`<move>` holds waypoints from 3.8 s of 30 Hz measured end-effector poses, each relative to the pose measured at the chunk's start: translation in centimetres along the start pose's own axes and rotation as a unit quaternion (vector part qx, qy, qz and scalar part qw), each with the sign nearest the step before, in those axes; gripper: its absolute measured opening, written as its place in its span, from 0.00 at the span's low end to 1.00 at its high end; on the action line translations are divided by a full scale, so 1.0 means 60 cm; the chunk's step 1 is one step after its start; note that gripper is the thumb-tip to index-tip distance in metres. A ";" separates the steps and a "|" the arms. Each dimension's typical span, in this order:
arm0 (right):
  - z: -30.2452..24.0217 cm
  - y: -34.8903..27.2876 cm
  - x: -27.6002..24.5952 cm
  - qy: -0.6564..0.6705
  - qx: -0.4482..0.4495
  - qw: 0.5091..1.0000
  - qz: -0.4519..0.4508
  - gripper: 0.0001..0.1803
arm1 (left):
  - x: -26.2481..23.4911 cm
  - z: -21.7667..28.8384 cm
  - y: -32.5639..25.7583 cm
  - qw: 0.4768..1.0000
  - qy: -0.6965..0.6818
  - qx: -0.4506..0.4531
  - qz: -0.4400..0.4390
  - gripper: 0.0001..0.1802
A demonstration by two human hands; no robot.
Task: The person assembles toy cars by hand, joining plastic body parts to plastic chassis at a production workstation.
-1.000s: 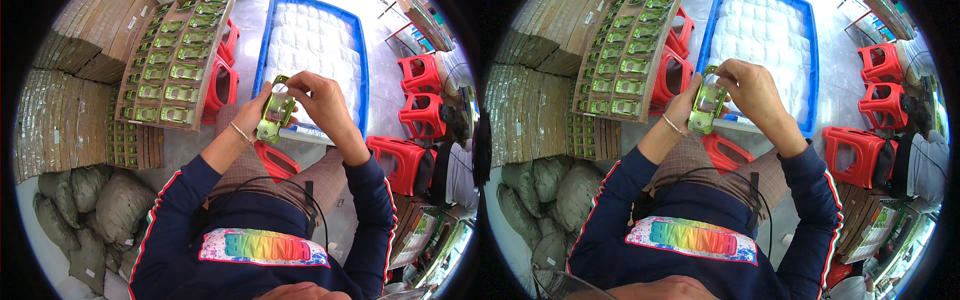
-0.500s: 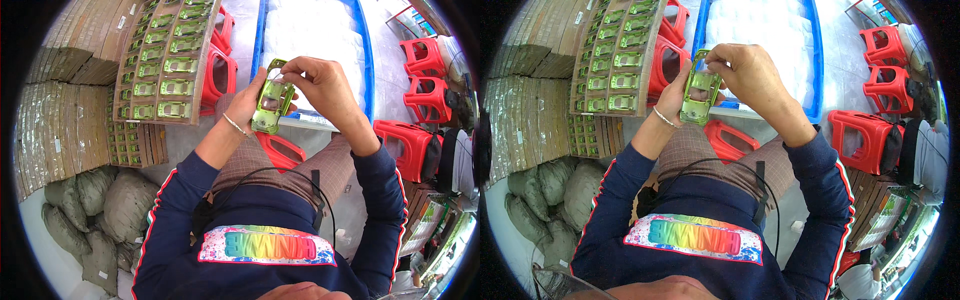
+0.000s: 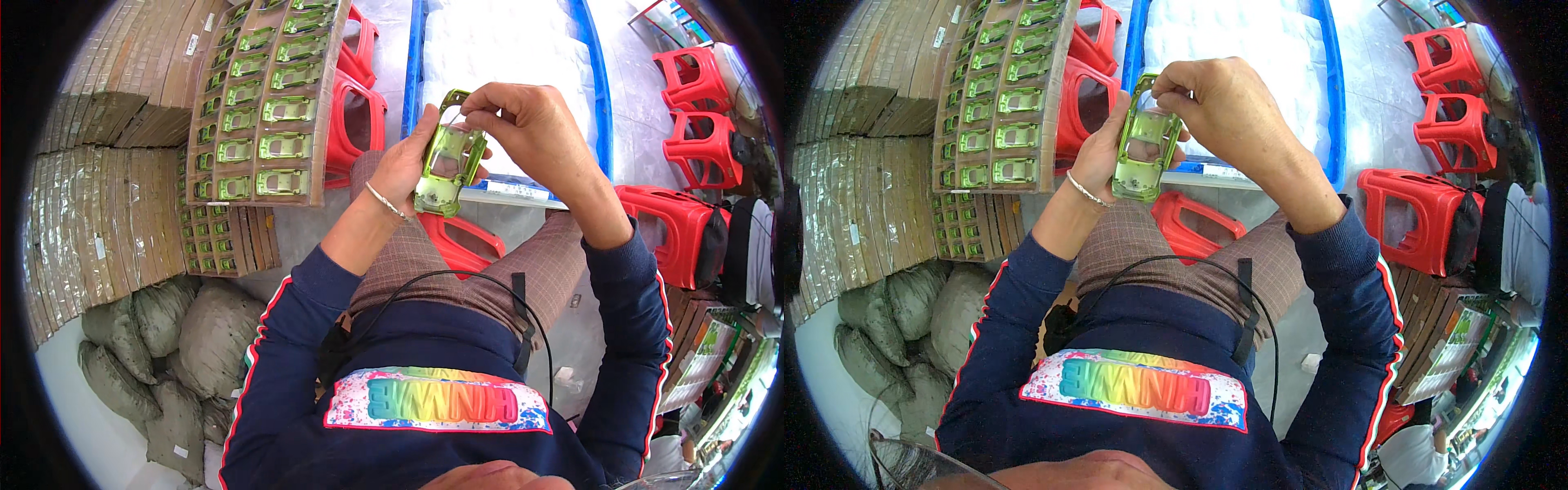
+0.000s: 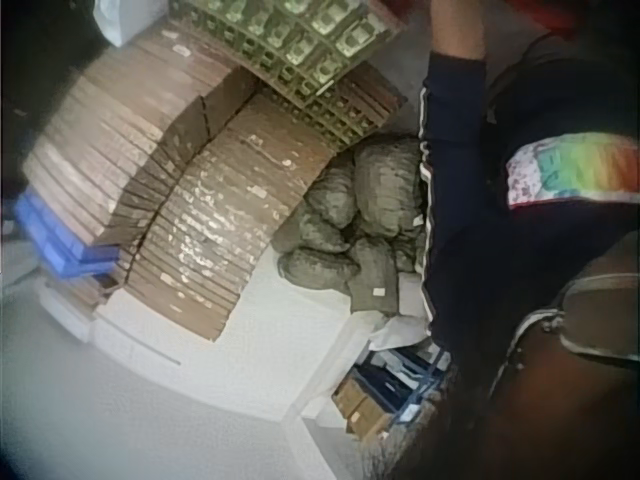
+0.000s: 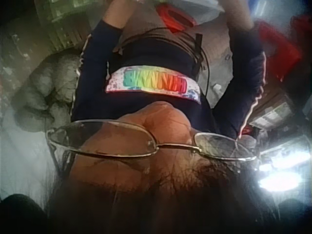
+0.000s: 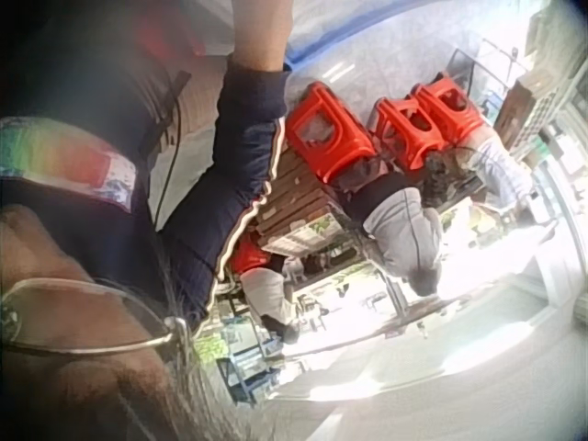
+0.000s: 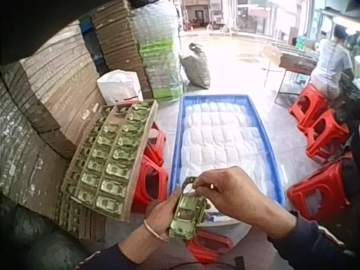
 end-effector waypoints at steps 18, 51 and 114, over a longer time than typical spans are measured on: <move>-0.039 -0.042 0.001 -0.244 -0.106 0.956 0.124 0.04 | 0.004 -0.034 0.007 0.999 -0.012 -0.040 0.009 0.32; -0.001 -0.034 0.079 -0.222 -0.026 0.975 -0.017 0.09 | -0.033 -0.002 -0.018 0.911 0.398 0.007 0.109 0.11; 0.295 0.099 -0.028 0.074 0.143 0.984 0.075 0.13 | -0.482 0.278 -0.099 0.908 -0.020 0.116 0.403 0.16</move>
Point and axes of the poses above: each hand's wrist, its own y-axis towards the middle knuckle, its own x-axis out of the palm, z = x × y, the point moved 9 cm from there along y, towards the middle knuckle, and after that the axes turned 10 degrees about -z, right-handed, at the moved point
